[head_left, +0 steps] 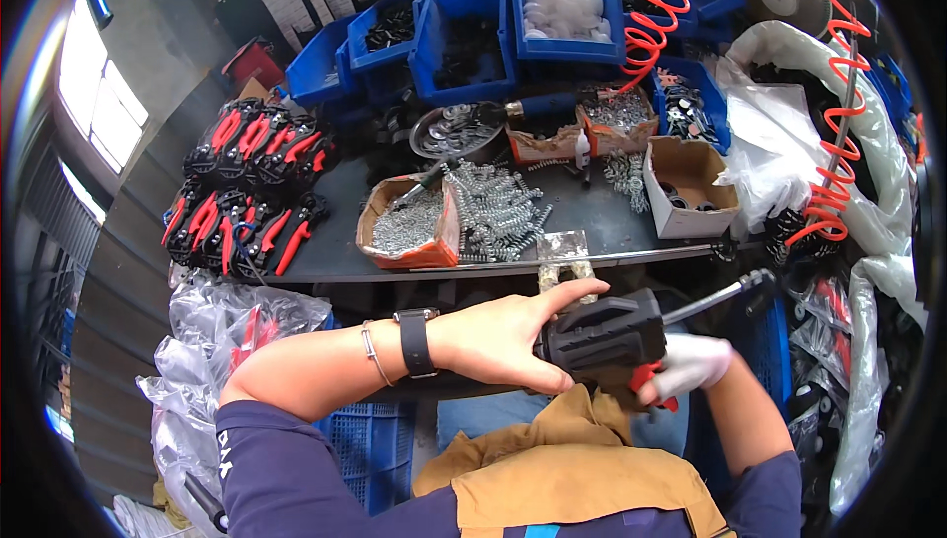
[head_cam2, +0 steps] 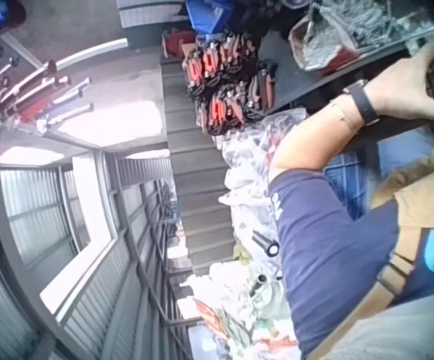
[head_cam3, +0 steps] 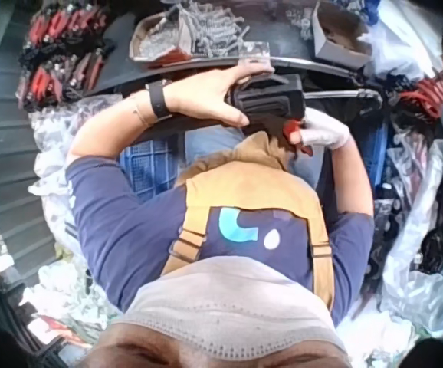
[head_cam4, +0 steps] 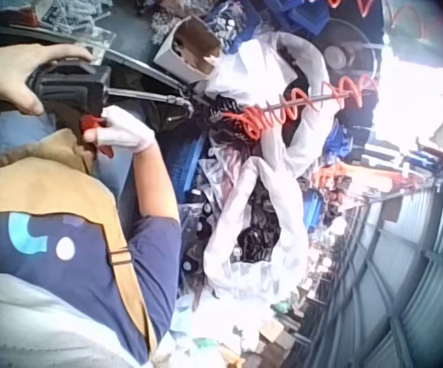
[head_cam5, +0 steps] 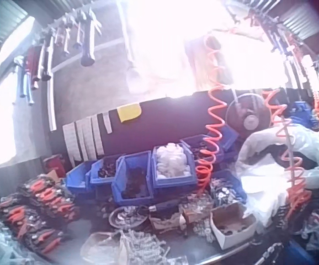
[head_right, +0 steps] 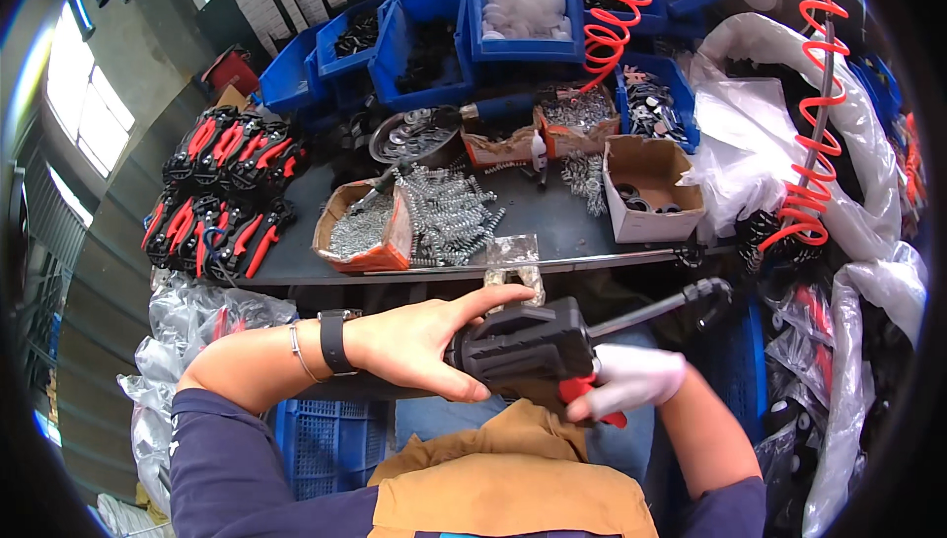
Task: The person assembles small mechanical components by hand and with hand tools, securing fasteners and screws into mechanical housings to create finished units.
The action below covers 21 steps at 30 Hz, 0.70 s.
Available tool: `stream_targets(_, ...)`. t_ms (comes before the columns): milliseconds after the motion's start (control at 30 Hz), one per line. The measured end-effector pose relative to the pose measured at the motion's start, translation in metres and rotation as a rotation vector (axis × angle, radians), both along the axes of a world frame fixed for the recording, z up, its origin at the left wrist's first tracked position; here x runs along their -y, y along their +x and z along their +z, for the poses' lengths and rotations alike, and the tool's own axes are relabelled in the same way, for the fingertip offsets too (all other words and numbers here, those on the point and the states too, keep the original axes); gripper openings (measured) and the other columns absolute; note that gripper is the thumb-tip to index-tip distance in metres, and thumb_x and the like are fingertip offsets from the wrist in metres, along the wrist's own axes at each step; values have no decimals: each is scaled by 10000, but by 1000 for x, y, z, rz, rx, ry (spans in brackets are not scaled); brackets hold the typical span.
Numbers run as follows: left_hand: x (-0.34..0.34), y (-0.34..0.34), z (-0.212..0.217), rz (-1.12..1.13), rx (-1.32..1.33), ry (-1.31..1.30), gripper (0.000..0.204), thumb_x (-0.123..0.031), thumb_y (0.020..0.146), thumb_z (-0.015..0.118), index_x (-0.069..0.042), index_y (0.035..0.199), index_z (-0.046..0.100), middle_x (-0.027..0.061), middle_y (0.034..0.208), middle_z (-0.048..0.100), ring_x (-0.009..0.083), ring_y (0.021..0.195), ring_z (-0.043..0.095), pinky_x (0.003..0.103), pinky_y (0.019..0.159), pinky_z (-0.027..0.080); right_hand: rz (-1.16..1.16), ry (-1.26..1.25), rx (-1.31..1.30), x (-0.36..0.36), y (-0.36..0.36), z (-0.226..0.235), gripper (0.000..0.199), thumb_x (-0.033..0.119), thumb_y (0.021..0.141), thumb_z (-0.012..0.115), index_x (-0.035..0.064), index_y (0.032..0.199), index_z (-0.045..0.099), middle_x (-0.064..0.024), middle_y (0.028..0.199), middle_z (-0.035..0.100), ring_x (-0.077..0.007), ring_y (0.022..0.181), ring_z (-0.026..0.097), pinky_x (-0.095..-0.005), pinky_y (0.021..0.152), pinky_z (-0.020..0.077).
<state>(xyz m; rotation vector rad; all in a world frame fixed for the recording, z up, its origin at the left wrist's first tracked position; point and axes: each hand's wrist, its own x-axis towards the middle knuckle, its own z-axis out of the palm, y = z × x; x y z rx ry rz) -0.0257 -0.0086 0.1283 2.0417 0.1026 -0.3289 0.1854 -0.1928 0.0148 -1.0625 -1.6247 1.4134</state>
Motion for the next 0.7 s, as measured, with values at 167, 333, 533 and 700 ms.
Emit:
stream_targets(167,0,-3,-16,57,-40,-8,974,-232,713,744,-100,1498,182,186,1177,603,268,1089,594,358,955,437,-662,-32,-1031,6,43,64,522,406,933,555,-84,1108,598,-235,1081,650,-348,975,665,-461,870,547)
stream_targets(333,12,21,-35,91,-61,-8,998,-275,716,740,-76,1499,154,219,1184,595,303,1067,605,358,965,438,-900,-33,-270,-1,12,50,581,500,926,567,-70,926,681,-146,845,703,-208,811,682,-321,796,533)
stream_targets(533,12,46,-43,166,199,4,1003,-215,704,778,-70,1494,177,212,1433,373,278,1303,415,378,1047,374,-1078,356,-411,8,-3,43,590,404,970,537,-32,1345,404,-180,1267,541,-219,1113,567,-318,929,457)
stream_targets(700,-3,125,51,543,690,-507,645,-209,836,684,-116,1373,338,40,1033,602,123,907,616,285,699,538,-1040,654,503,29,-28,30,842,227,728,823,6,1402,369,-213,1274,530,-304,1151,541,-392,1004,405)
